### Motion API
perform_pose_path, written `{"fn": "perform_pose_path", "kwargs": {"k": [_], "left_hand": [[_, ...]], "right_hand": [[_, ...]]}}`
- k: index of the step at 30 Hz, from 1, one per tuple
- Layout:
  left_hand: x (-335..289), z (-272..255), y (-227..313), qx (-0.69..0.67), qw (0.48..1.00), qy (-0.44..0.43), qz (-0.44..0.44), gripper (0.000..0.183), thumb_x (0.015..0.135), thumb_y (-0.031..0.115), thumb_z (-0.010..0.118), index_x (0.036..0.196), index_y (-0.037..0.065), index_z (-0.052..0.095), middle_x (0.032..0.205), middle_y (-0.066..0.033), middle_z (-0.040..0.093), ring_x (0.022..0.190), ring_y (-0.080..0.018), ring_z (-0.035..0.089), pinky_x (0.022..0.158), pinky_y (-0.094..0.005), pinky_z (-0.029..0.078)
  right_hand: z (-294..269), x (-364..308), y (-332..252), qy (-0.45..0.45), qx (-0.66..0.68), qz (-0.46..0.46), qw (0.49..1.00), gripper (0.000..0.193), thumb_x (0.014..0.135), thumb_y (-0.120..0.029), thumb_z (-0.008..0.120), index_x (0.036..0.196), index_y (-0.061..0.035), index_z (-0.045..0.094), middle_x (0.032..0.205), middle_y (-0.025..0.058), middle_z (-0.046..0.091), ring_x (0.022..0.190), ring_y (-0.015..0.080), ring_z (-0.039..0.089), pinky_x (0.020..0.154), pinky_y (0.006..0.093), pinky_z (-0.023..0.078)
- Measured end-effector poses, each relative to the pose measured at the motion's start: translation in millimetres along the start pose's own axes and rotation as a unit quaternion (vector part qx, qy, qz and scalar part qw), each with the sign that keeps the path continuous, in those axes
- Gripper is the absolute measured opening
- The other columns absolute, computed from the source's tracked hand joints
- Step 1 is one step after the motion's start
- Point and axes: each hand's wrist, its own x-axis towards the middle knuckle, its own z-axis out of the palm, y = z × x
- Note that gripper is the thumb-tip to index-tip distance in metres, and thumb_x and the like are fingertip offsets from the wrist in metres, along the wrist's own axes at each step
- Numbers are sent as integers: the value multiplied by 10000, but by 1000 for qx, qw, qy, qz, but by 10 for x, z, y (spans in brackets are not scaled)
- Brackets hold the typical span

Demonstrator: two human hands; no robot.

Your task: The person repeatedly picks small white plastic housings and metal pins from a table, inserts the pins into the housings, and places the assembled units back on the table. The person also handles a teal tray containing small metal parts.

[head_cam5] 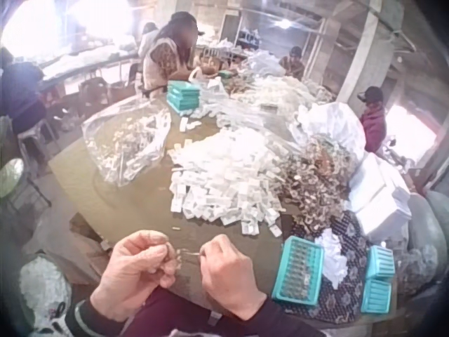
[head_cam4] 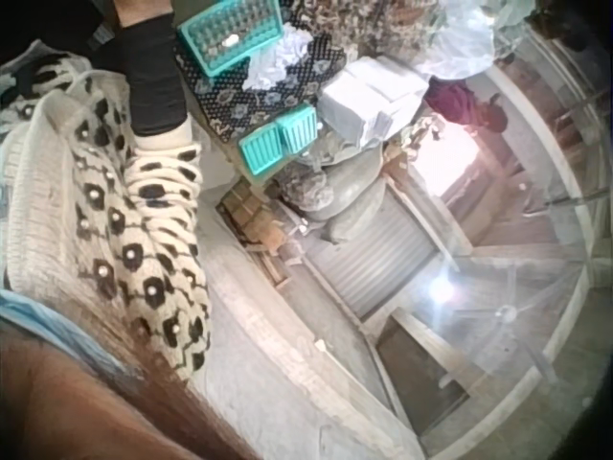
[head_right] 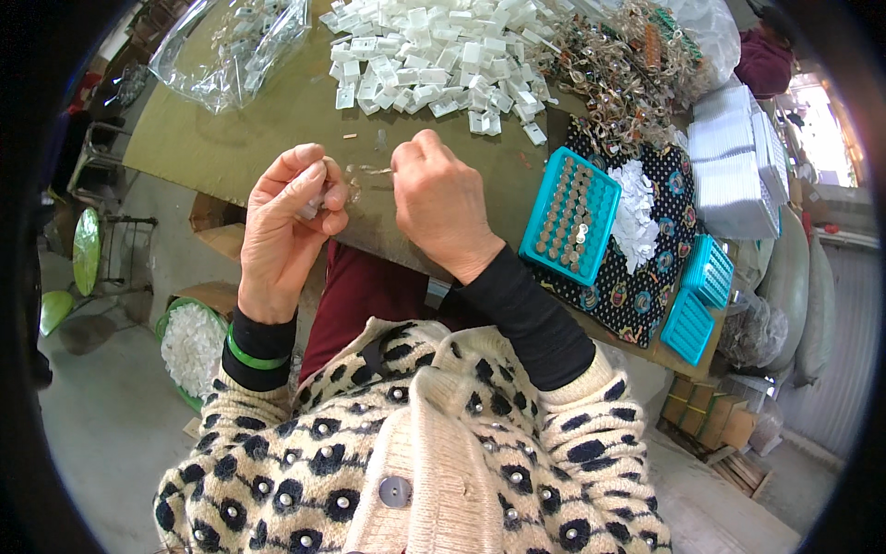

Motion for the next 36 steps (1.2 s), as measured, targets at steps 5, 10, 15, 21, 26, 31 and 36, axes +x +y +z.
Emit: {"fn": "perform_pose_path", "kwargs": {"k": [5,10,15,21,26,31,36], "left_hand": [[42,48,-146,16,998,26,-53,176,956,129,644,1093,21,631,792,-3,549,705,-116,511,525,-226,406],[54,171,-239,25,992,42,-119,248,953,176,658,1140,16,632,778,8,554,651,-85,502,497,-203,386],[80,286,-263,30,983,-21,-183,234,951,181,661,1116,15,646,799,-14,598,599,-62,504,439,-181,352],[64,384,-330,140,982,-2,-123,146,929,135,685,1001,9,672,728,-7,605,570,-50,492,445,-180,356],[49,482,-418,206,974,-15,-97,129,928,121,680,992,9,673,723,1,606,573,-44,495,453,-175,363],[15,558,-514,127,987,-5,-99,100,936,120,664,993,39,655,752,-6,609,595,-58,511,462,-188,375],[10,553,-567,-19,989,-40,-141,88,940,132,661,972,62,616,749,-20,597,591,-89,529,470,-214,391]], "right_hand": [[-201,-78,60,3,301,217,929,52,855,-15,659,883,-11,615,801,82,663,680,154,641,623,292,509],[-478,-132,47,47,631,250,733,63,928,-30,629,955,21,603,928,116,687,787,183,675,774,319,552],[-568,-245,-2,61,661,185,725,64,934,-19,614,971,27,588,1017,147,668,886,198,663,834,337,544],[-841,-313,-30,144,338,65,928,349,824,13,608,1169,25,556,1206,181,598,1084,261,595,945,363,470],[-801,-370,-127,102,23,-40,994,522,714,44,663,1224,23,556,1133,177,618,1122,348,547,934,458,440],[-667,-518,-145,114,123,69,983,296,809,100,623,1083,-2,576,851,104,591,721,264,580,658,385,464],[-715,-584,-117,124,254,172,944,187,860,48,660,1028,-11,600,785,78,625,578,142,588,505,289,455]]}}
